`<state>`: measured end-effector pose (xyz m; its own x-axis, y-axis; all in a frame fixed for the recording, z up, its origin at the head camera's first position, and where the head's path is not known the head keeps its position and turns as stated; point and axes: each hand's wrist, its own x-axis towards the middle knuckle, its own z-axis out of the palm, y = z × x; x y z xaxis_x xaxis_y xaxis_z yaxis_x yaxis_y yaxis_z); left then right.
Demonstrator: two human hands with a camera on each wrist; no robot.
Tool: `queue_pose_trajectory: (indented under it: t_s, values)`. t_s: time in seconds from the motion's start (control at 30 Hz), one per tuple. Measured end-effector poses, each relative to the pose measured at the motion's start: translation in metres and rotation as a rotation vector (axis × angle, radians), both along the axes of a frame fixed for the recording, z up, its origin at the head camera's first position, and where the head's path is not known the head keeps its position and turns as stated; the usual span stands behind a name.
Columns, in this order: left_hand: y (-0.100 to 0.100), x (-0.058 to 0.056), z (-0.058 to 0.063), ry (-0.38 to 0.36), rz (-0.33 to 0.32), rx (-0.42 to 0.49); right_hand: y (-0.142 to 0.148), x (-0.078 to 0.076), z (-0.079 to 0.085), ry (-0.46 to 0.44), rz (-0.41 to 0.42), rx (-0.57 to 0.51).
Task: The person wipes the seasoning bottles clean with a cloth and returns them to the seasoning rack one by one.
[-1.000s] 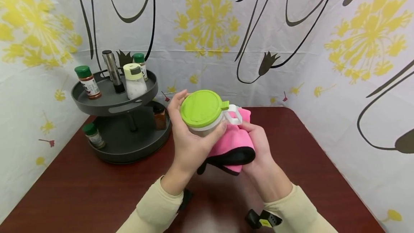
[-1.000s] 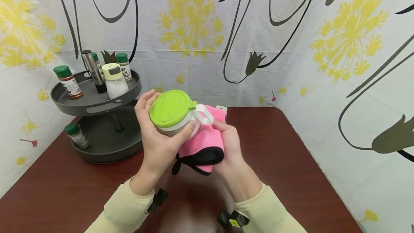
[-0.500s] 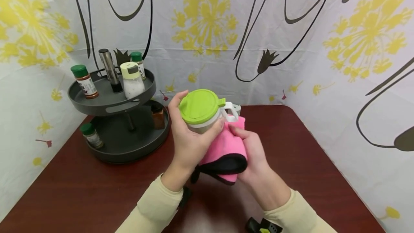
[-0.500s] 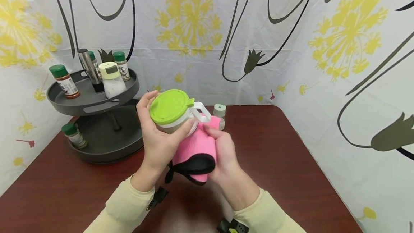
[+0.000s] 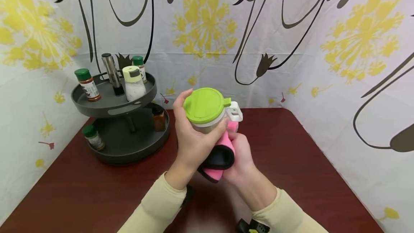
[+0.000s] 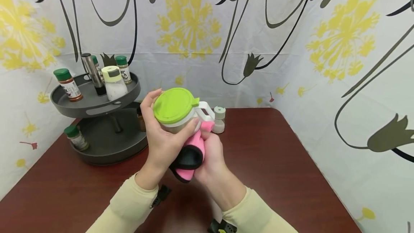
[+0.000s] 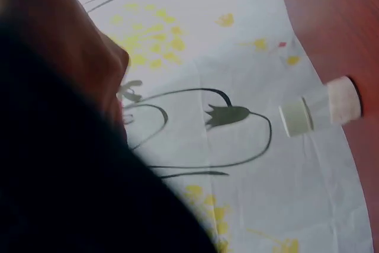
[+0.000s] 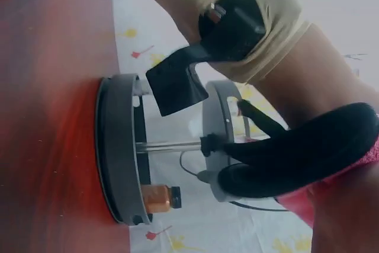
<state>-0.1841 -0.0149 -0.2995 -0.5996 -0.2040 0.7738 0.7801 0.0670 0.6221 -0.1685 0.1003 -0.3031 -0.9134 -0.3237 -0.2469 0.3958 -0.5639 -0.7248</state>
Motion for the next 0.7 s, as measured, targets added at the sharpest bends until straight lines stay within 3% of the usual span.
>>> queue_pose_trajectory:
  t_s: [0.13, 0.4, 0.5, 0.7]
  values:
    - [-0.012, -0.003, -0.006, -0.054, 0.034, -0.031, 0.002, 0.005, -0.008, 0.012, 0.013, 0.029]
    - [-0.039, -0.002, -0.019, -0.222, 0.130, -0.231, 0.015, 0.008, -0.021, -0.061, 0.080, 0.069]
    - [-0.055, -0.008, -0.026, -0.348, 0.174, -0.223, 0.022, 0.006, -0.025, -0.077, 0.066, 0.092]
    - [-0.104, -0.029, -0.049, -0.697, 0.291, -0.142, 0.043, 0.002, -0.029, -0.076, 0.024, 0.100]
